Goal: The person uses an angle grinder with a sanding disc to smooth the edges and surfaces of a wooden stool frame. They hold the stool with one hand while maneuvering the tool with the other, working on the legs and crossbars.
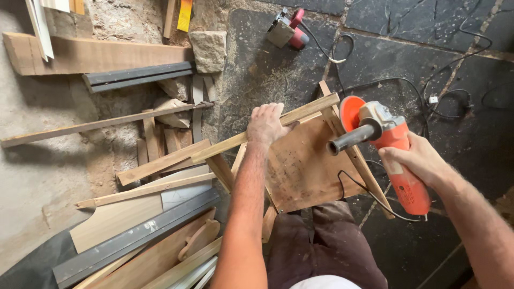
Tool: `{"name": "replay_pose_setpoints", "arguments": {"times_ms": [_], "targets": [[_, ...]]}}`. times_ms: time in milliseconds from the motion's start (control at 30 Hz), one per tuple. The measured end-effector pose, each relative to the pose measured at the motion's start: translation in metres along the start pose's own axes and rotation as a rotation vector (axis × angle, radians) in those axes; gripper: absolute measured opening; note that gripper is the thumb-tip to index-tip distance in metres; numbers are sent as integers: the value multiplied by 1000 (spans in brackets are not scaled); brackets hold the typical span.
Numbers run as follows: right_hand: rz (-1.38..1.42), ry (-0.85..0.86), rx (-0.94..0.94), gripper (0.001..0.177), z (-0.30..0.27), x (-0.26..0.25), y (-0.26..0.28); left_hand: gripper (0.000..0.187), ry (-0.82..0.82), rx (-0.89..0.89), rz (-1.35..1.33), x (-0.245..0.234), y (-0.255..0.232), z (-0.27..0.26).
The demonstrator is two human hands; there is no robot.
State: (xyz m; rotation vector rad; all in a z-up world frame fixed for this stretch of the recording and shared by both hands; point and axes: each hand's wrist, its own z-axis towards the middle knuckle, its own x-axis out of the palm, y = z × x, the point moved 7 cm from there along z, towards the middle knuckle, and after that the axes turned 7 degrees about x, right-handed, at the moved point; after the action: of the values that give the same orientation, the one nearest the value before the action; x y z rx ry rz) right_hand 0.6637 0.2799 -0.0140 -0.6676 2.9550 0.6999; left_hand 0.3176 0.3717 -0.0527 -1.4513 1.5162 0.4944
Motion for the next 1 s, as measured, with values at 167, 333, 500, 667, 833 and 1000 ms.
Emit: {"name": "replay_pose_setpoints", "arguments": {"times_ms": [167, 333, 500, 667, 833, 1000], "targets": [[-21, -12, 0, 48, 8, -8, 14, 65, -10, 6, 20, 2, 1, 2], [-70, 9, -7, 46, 24, -8, 39, 68, -51, 15, 36, 6, 3, 1], [-41, 22, -23, 46, 16, -1, 28, 67, -70, 26, 18, 9, 8, 3], [13, -14, 12, 47, -1, 7, -5, 67, -88, 41, 30, 11, 8, 0], [105, -2, -8, 47, 3, 5, -3, 64, -57, 42, 42, 11, 10, 1], [123, 69, -14, 50, 32, 0, 23, 69, -31, 33, 56, 9, 14, 4]]}}
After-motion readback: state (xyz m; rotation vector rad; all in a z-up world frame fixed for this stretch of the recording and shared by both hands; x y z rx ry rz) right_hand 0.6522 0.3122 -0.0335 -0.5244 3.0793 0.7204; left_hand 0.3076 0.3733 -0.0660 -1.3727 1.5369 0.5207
